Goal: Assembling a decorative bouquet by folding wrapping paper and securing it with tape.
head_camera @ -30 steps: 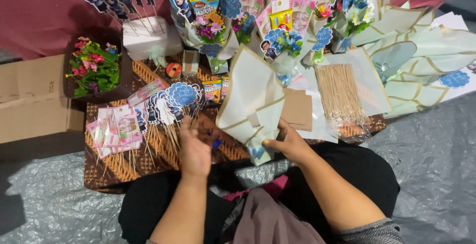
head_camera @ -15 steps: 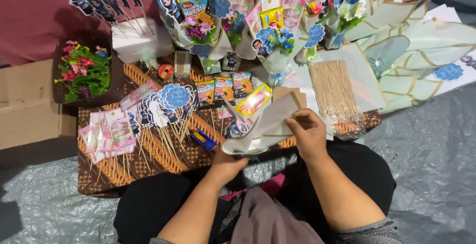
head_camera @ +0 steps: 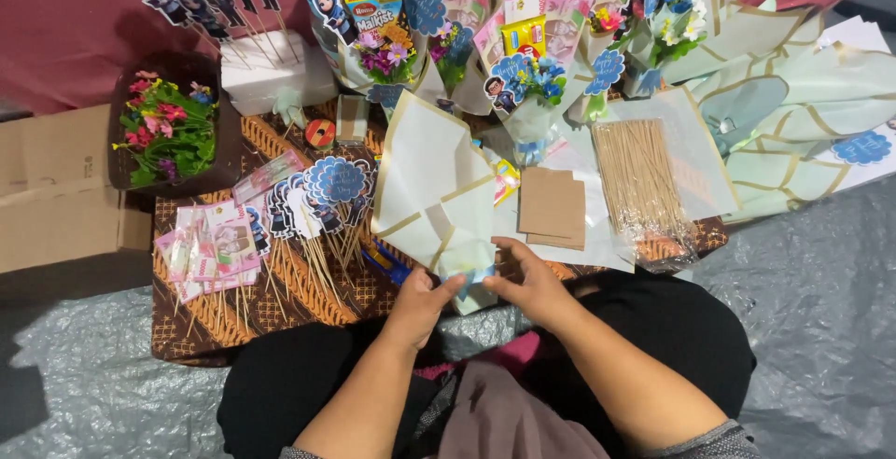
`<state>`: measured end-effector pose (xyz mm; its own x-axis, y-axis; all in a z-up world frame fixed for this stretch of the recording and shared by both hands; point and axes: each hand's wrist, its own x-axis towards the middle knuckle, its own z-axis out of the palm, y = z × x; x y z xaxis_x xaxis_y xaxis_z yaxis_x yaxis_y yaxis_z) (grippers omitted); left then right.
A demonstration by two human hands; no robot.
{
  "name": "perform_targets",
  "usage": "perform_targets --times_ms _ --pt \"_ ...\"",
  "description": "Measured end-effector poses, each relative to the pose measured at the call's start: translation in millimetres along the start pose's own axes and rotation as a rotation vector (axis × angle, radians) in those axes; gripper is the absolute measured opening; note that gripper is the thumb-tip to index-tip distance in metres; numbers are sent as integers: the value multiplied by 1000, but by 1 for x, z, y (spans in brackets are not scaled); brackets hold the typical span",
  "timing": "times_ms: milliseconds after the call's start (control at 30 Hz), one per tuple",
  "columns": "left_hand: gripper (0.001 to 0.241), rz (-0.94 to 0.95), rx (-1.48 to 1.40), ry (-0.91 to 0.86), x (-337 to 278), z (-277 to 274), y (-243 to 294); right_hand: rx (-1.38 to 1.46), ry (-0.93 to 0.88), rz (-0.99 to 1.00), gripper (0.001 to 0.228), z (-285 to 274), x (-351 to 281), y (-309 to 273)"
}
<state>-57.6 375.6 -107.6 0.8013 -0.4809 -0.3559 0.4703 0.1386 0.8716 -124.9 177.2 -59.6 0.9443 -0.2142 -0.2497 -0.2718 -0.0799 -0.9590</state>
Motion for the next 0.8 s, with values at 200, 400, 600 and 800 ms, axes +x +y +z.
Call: perform_targets --times_ms 200,400,600,800 --pt "71 63 27 11 -3 7 3 -88 65 -42 69 7 3 0" --pt "67 209 274 151 -6 -1 26 57 -123 -41 87 12 5 -25" --pt "71 420 571 167 -22 -13 74 -94 -178 -153 85 10 15 -35" --pt "64 818 244 -210 -3 -6 80 -92 -154 -361 78 10 44 2"
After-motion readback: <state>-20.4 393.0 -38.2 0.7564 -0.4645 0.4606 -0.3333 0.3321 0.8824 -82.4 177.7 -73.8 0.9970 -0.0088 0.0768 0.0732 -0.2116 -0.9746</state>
